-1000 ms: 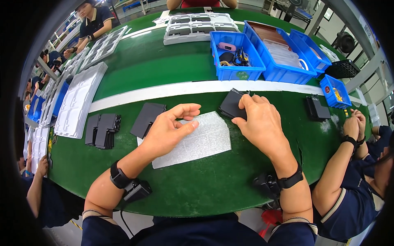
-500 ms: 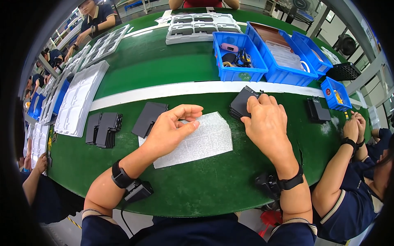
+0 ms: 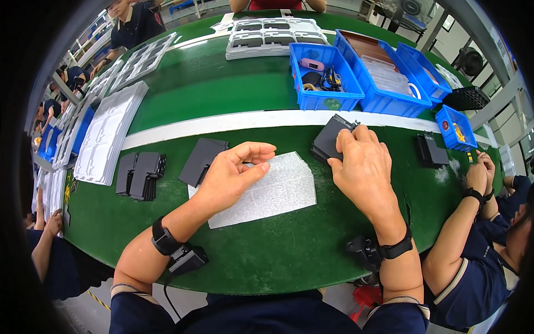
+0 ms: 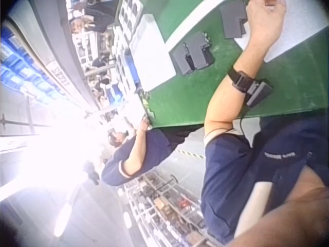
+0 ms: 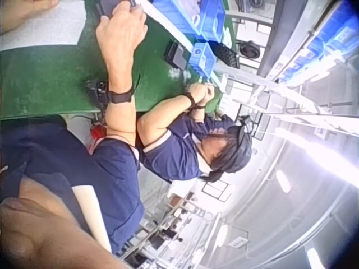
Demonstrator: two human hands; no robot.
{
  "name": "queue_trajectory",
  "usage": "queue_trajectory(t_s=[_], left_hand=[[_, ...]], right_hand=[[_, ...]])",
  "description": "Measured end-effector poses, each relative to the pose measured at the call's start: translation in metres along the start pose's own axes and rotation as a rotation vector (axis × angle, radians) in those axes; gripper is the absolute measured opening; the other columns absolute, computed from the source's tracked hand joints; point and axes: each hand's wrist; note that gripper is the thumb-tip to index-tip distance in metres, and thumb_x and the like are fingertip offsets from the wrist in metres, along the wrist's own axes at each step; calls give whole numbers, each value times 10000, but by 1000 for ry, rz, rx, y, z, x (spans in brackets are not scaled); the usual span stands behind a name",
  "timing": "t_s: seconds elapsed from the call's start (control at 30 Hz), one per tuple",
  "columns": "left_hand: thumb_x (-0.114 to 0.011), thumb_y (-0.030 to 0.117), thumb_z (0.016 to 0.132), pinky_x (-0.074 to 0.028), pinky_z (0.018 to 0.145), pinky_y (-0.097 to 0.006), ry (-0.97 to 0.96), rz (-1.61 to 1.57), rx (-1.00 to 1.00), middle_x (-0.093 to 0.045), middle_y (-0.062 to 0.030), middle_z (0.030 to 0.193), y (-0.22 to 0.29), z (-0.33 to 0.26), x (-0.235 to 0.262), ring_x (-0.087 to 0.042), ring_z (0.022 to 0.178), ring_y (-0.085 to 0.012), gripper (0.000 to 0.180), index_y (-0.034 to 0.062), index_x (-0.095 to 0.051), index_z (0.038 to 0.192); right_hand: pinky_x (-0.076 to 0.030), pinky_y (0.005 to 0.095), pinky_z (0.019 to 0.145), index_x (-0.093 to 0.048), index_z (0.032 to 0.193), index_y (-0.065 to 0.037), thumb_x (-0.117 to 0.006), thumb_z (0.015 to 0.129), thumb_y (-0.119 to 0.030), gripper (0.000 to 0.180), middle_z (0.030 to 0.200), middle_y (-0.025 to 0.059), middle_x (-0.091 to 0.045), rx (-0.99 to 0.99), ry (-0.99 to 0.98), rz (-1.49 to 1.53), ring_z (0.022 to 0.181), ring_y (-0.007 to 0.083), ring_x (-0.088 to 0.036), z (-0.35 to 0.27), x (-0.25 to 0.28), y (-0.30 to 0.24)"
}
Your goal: The recorder is assembling small plastic housing components by inserting parts and snapping them together on an assembly line.
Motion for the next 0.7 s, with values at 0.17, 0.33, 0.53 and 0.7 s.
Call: queue_trajectory(t_s=[0.17,0.33,0.53,0.7], left_hand=[[-610,96,910,-480,857,-256,6,8,15,-633,-86,1152,2,0,0,-585,1048,-121,324,17,-581,1223],[-610,89,909,-479,860,-255,12,5,8,-636,-83,1146,0,0,0,-587,1045,-120,319,18,-584,1220],[-652,96,873,-490,810,-250,19,48,-35,-625,-81,1164,2,0,-1,-568,1020,-115,379,54,-579,1243],[-686,99,846,-490,733,-231,85,96,-170,-630,-68,1147,5,-1,-7,-561,988,-112,425,85,-578,1256]], right_hand=[[-455,421,692,-558,812,-27,-800,625,-57,307,865,121,-546,-23,-73,139,836,308,-577,0,4,-1],[-445,424,670,-549,800,-30,-806,610,-40,319,847,115,-530,51,-64,132,781,317,-571,-1,-2,-5],[-379,386,669,-563,749,-55,-719,653,33,203,799,85,-513,248,-22,235,733,280,-553,-5,-6,-17],[-380,360,658,-561,687,-50,-629,695,50,122,715,69,-512,388,51,307,696,261,-541,-5,-11,-23]])
Point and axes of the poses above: each hand's wrist, its own z-axis towards the middle knuckle, its own x-axis out of the back of the hand, y = z × x
